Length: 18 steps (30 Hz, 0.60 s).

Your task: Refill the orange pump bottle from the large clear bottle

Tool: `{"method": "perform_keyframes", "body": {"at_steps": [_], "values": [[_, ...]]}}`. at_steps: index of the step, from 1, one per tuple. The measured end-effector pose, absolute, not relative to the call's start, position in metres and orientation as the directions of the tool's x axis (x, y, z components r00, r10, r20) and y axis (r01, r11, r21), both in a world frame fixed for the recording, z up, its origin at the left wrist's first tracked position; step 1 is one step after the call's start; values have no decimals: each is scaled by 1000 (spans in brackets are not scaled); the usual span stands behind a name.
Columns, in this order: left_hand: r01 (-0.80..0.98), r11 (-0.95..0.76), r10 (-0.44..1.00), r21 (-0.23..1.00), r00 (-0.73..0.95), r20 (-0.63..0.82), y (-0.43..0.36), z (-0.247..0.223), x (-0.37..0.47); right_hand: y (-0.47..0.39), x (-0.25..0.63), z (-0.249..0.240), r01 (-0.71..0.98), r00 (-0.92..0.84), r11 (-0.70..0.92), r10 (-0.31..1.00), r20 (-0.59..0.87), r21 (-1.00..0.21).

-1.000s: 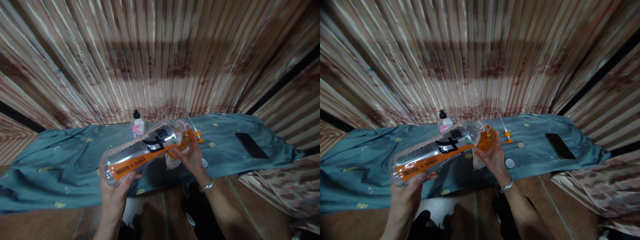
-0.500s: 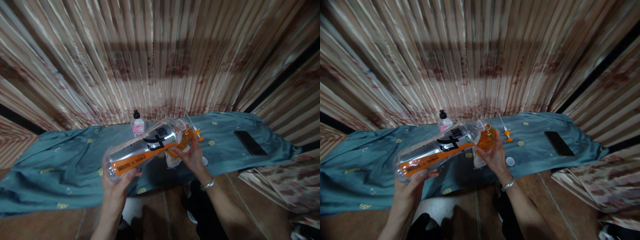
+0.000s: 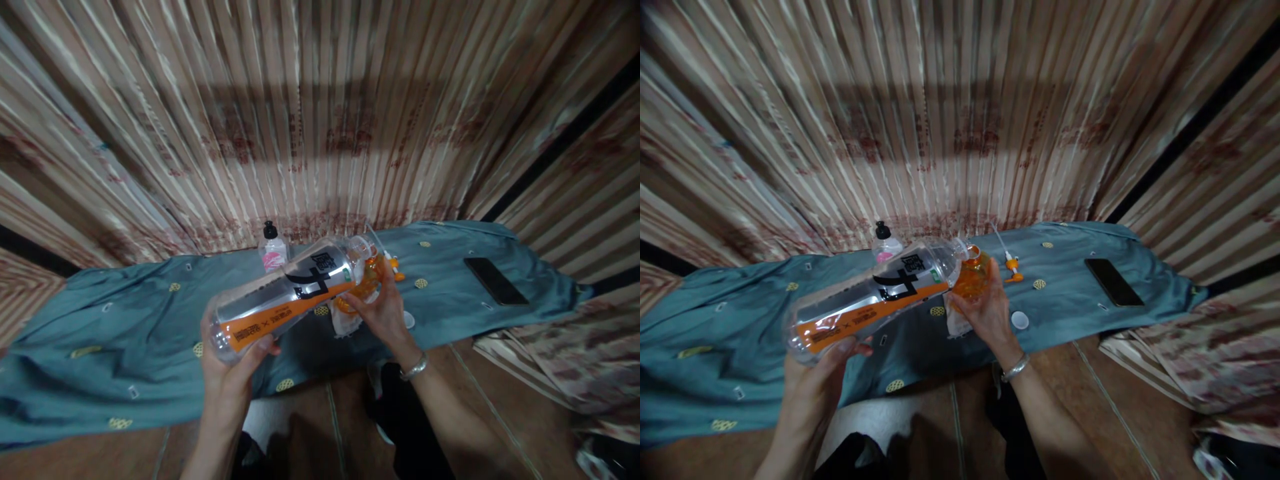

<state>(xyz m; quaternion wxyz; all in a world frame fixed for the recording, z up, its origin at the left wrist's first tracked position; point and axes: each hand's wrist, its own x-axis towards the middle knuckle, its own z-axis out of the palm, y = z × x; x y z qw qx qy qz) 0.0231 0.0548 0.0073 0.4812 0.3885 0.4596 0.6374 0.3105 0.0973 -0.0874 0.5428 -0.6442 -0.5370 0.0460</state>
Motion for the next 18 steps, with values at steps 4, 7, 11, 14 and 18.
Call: {"method": "perform_keyframes", "body": {"at_steps": [4,7,11,14,18], "values": [[-278,-114,972,954,-229,50,57,7,22,98,312,-87,646,419,168,737,531,-744],[-273,-128,971,953,-229,65,53,10,26,97,313,-86,654,405,176,740,537,-736],[-285,-144,968,948,-240,75,46,11,34,97,314,-85,652,396,179,748,532,-737],[-306,-129,962,943,-271,44,41,11,40,98,314,-87,652,403,175,744,533,-738],[-342,-73,963,937,-268,-23,36,13,44,98,314,-89,658,409,174,735,541,-733]]}}
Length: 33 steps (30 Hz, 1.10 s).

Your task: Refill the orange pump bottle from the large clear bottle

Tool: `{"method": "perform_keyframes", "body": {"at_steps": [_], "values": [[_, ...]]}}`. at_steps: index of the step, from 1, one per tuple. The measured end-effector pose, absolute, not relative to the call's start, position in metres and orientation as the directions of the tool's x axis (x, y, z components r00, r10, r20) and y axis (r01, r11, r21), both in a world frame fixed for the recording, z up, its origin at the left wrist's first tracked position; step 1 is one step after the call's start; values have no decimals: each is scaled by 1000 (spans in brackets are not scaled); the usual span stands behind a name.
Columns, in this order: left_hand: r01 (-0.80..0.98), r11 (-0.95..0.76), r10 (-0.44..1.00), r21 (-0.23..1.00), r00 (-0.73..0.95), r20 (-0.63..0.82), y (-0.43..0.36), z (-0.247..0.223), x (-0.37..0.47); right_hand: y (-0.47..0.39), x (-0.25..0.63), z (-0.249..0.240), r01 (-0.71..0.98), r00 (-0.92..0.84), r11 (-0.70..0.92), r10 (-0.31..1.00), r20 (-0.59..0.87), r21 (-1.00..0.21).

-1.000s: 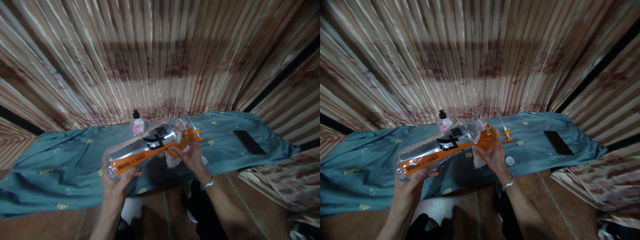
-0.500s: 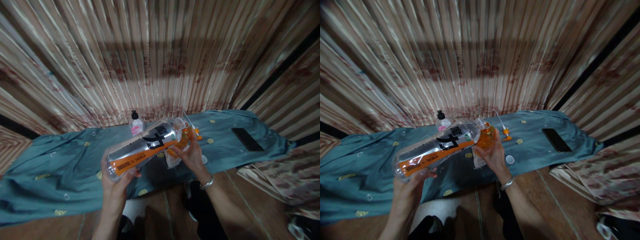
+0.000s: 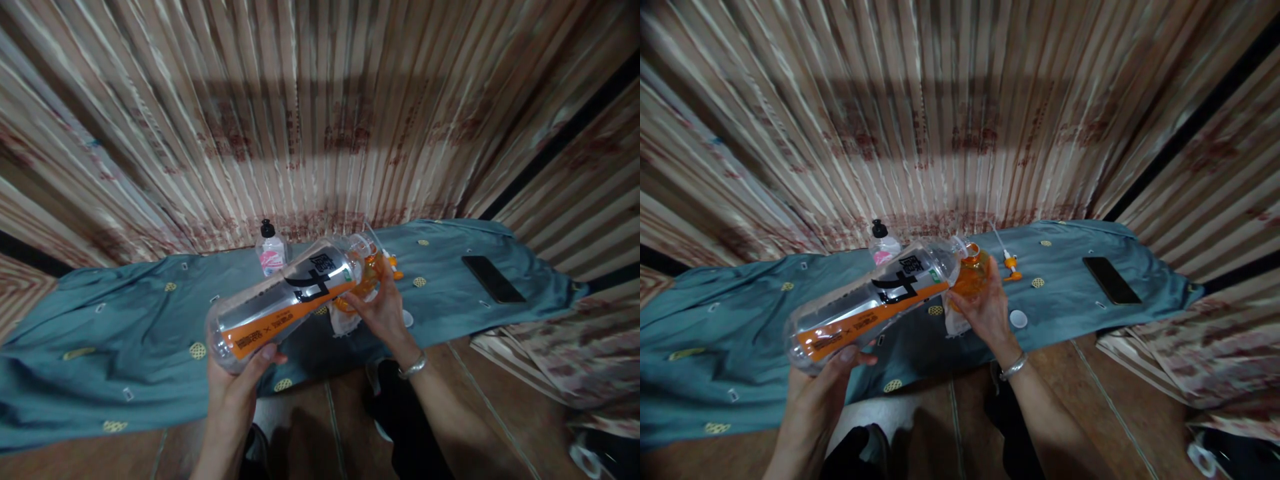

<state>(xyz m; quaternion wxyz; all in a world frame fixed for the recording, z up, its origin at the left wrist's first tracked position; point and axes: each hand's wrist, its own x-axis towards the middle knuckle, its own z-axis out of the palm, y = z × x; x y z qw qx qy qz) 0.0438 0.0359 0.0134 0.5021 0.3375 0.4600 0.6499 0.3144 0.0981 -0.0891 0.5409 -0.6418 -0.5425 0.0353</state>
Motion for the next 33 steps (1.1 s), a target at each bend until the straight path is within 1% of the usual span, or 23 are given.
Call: {"method": "perform_keyframes", "body": {"at_steps": [4,9,19,25,33], "values": [[-371,-55,967,927,-250,-43,32,17,44,98,315,-89,654,400,182,741,540,-734],[-356,-37,968,934,-243,-54,28,18,40,99,314,-87,655,402,191,732,551,-731],[-396,-66,966,916,-254,-41,28,9,36,99,314,-87,657,398,179,743,538,-732],[-380,-64,978,923,-210,-18,29,11,32,99,313,-89,652,410,176,737,538,-738],[-356,-39,981,934,-191,-32,32,18,30,99,311,-86,636,421,172,740,524,-753]]}}
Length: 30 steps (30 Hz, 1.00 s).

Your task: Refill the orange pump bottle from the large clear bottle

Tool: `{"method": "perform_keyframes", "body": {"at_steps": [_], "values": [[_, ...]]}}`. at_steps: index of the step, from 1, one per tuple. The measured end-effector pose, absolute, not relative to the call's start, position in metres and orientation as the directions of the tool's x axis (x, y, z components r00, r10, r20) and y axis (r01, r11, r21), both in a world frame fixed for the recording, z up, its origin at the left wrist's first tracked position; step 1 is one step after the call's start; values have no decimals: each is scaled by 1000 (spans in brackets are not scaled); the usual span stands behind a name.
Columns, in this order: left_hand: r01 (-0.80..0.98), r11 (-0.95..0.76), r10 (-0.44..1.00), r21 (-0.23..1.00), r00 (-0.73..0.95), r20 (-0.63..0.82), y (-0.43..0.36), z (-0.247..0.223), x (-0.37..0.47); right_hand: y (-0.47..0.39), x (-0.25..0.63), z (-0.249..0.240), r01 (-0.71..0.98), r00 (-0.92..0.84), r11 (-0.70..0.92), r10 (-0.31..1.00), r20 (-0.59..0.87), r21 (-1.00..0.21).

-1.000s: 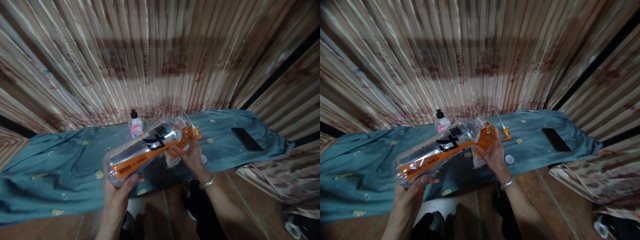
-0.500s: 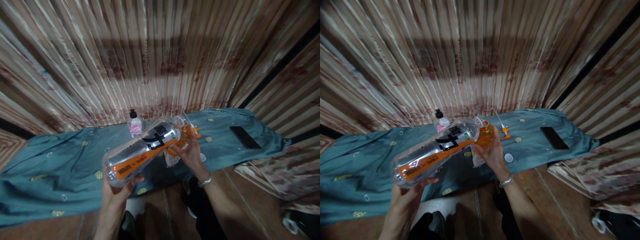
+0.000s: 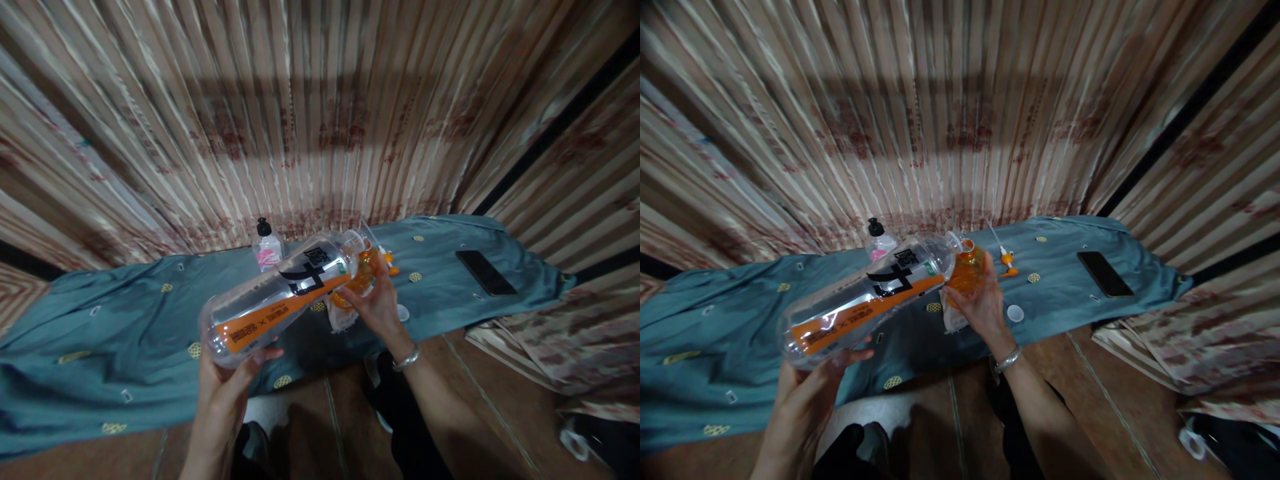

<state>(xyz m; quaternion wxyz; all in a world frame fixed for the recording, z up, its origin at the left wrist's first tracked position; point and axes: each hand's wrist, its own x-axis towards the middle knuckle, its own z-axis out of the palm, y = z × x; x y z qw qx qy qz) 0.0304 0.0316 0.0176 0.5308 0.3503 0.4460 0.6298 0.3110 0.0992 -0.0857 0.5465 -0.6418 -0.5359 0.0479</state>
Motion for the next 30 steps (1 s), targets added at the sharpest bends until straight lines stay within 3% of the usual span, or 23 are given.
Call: {"method": "perform_keyframes", "body": {"at_steps": [30], "values": [[-352,-36,979,935,-200,-38,30,24,31,106,311,-92,674,421,152,726,545,-723]]}}
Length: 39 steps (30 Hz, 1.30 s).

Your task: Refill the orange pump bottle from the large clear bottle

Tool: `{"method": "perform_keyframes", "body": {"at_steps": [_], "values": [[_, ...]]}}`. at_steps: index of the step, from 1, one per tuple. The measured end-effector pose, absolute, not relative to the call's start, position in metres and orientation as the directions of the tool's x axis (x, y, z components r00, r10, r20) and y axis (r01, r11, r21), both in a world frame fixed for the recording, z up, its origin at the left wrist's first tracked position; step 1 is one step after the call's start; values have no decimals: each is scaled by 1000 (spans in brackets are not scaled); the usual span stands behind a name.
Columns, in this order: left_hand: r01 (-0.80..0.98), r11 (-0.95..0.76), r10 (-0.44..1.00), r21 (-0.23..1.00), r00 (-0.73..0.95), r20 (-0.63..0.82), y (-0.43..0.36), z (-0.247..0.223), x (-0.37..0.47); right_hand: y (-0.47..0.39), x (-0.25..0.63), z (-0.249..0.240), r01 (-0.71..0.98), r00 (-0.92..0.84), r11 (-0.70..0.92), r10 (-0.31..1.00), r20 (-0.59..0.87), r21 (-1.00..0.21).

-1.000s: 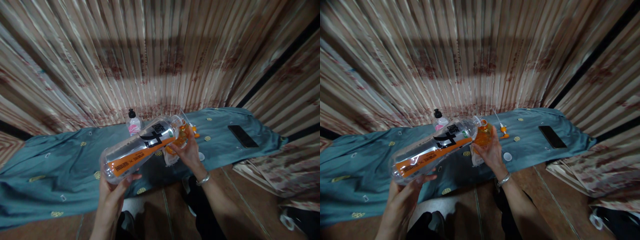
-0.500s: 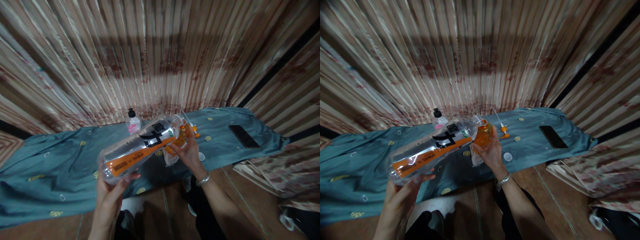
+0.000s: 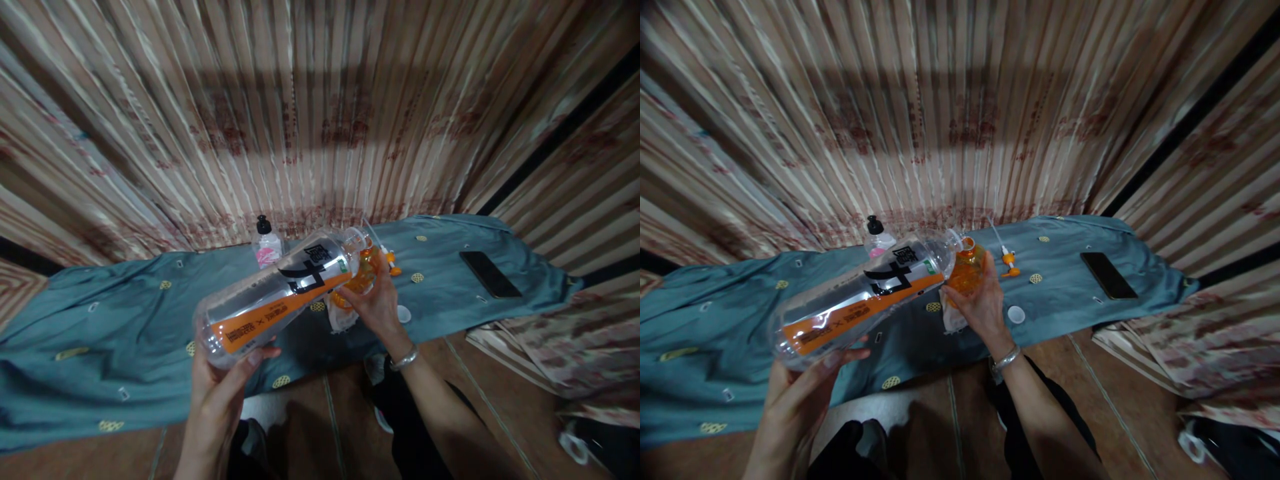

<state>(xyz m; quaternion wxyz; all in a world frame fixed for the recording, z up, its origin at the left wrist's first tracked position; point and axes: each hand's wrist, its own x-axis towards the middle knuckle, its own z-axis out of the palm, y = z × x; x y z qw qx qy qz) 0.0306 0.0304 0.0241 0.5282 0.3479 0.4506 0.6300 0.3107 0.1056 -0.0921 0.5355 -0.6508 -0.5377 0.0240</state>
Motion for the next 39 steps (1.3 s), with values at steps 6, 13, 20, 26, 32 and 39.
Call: {"method": "perform_keyframes", "body": {"at_steps": [6,13,20,26,32,39], "values": [[-358,-40,977,933,-208,-38,31,25,31,106,310,-92,678,423,155,717,555,-718],[-340,-36,976,940,-214,-40,32,25,31,107,310,-95,684,421,155,713,560,-712],[-339,-40,974,940,-221,-38,31,26,31,107,308,-94,690,416,149,720,556,-709],[-331,-44,971,943,-237,-38,32,26,31,108,305,-93,689,420,140,723,549,-711],[-327,-42,970,944,-239,-40,32,27,30,107,305,-89,693,419,129,729,541,-710],[-320,-52,972,946,-232,-25,32,28,31,109,306,-97,742,405,121,703,584,-659]]}}
